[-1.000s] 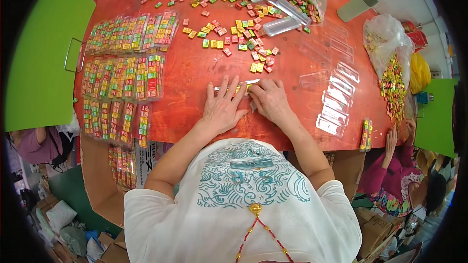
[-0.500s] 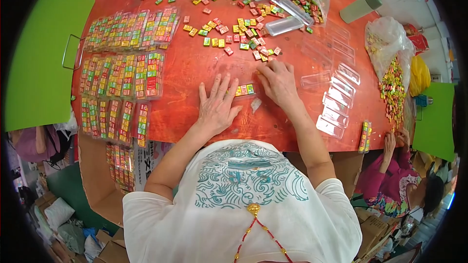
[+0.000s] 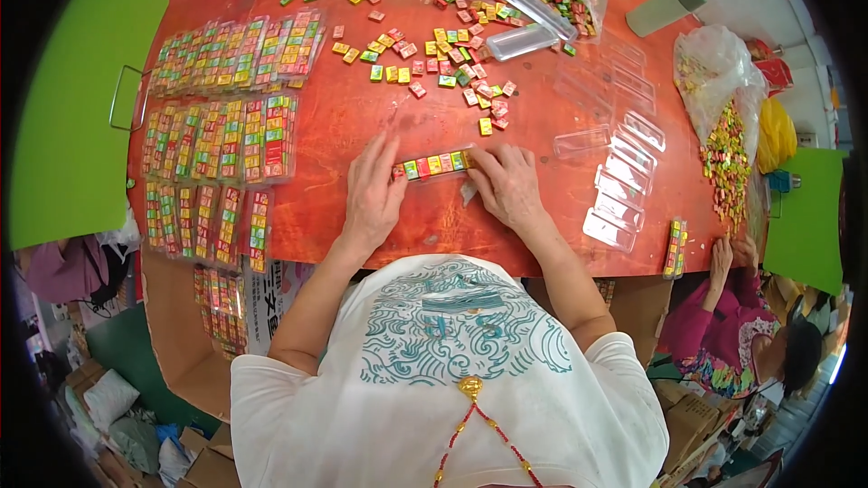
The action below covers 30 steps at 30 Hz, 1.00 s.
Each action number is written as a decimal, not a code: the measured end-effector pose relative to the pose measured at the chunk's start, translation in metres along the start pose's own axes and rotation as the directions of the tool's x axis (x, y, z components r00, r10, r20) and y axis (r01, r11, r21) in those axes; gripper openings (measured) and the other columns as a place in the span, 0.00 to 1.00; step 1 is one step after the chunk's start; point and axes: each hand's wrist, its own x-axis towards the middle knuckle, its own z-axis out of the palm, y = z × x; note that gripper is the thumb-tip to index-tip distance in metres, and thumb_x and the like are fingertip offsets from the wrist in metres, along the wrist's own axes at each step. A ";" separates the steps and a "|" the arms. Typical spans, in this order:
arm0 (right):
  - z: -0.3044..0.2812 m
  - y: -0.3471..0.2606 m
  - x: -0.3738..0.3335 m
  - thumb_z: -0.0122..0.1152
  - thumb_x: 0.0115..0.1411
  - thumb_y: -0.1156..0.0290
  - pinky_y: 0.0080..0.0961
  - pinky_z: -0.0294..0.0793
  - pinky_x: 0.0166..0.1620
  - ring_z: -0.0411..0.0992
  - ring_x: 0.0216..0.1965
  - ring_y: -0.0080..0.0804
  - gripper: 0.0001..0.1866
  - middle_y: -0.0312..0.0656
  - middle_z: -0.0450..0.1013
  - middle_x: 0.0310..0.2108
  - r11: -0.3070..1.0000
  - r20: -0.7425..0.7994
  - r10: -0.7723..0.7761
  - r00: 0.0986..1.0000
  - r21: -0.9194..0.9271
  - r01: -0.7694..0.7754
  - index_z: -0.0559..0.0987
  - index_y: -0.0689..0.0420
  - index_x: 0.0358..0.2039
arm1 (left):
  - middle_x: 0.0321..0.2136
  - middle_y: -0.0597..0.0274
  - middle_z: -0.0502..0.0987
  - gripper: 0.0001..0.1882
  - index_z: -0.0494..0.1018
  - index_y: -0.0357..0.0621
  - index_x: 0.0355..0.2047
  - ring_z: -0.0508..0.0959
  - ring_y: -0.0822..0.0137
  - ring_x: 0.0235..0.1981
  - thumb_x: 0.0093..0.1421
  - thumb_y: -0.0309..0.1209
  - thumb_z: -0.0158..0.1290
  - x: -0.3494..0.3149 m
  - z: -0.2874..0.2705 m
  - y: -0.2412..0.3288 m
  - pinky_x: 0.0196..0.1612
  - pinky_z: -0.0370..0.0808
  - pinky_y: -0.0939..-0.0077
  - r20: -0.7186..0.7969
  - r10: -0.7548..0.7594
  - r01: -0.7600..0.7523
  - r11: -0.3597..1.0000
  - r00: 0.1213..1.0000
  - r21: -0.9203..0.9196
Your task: Sorting small colorful toy blocks and placing them into clear plastic packaging containers on a workbench.
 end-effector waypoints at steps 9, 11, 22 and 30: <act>0.014 0.000 0.004 0.64 0.56 0.70 0.37 0.63 0.45 0.71 0.39 0.39 0.11 0.40 0.70 0.34 0.986 -0.012 0.138 0.990 0.091 -0.136 0.77 0.52 0.40 | 0.61 0.45 0.64 0.25 0.69 0.43 0.58 0.62 0.43 0.64 0.61 0.31 0.54 -0.016 -0.005 -0.009 0.62 0.57 0.41 0.103 0.081 -0.105 0.961 0.991 0.256; 0.016 -0.002 0.004 0.64 0.55 0.70 0.38 0.63 0.45 0.71 0.39 0.39 0.10 0.40 0.70 0.33 0.973 0.002 0.204 0.979 0.109 -0.203 0.76 0.52 0.39 | 0.61 0.45 0.64 0.24 0.70 0.43 0.58 0.61 0.43 0.64 0.60 0.32 0.54 -0.015 -0.004 -0.008 0.63 0.56 0.40 0.117 0.082 -0.111 0.955 0.990 0.274; 0.021 -0.008 0.013 0.62 0.56 0.68 0.40 0.62 0.43 0.72 0.38 0.39 0.05 0.39 0.72 0.33 0.942 0.017 0.327 0.945 0.070 -0.327 0.76 0.51 0.33 | 0.62 0.47 0.63 0.24 0.70 0.44 0.57 0.59 0.45 0.65 0.60 0.33 0.54 -0.015 -0.003 -0.007 0.64 0.54 0.41 0.127 0.051 -0.085 0.955 0.991 0.284; 0.016 -0.008 0.025 0.60 0.57 0.67 0.39 0.60 0.39 0.74 0.35 0.40 0.05 0.39 0.74 0.29 0.926 0.088 0.371 0.924 0.042 -0.376 0.76 0.52 0.33 | 0.63 0.51 0.63 0.28 0.69 0.46 0.59 0.59 0.49 0.66 0.58 0.35 0.58 -0.002 0.011 0.012 0.60 0.55 0.31 0.266 0.152 -0.240 0.911 0.952 0.337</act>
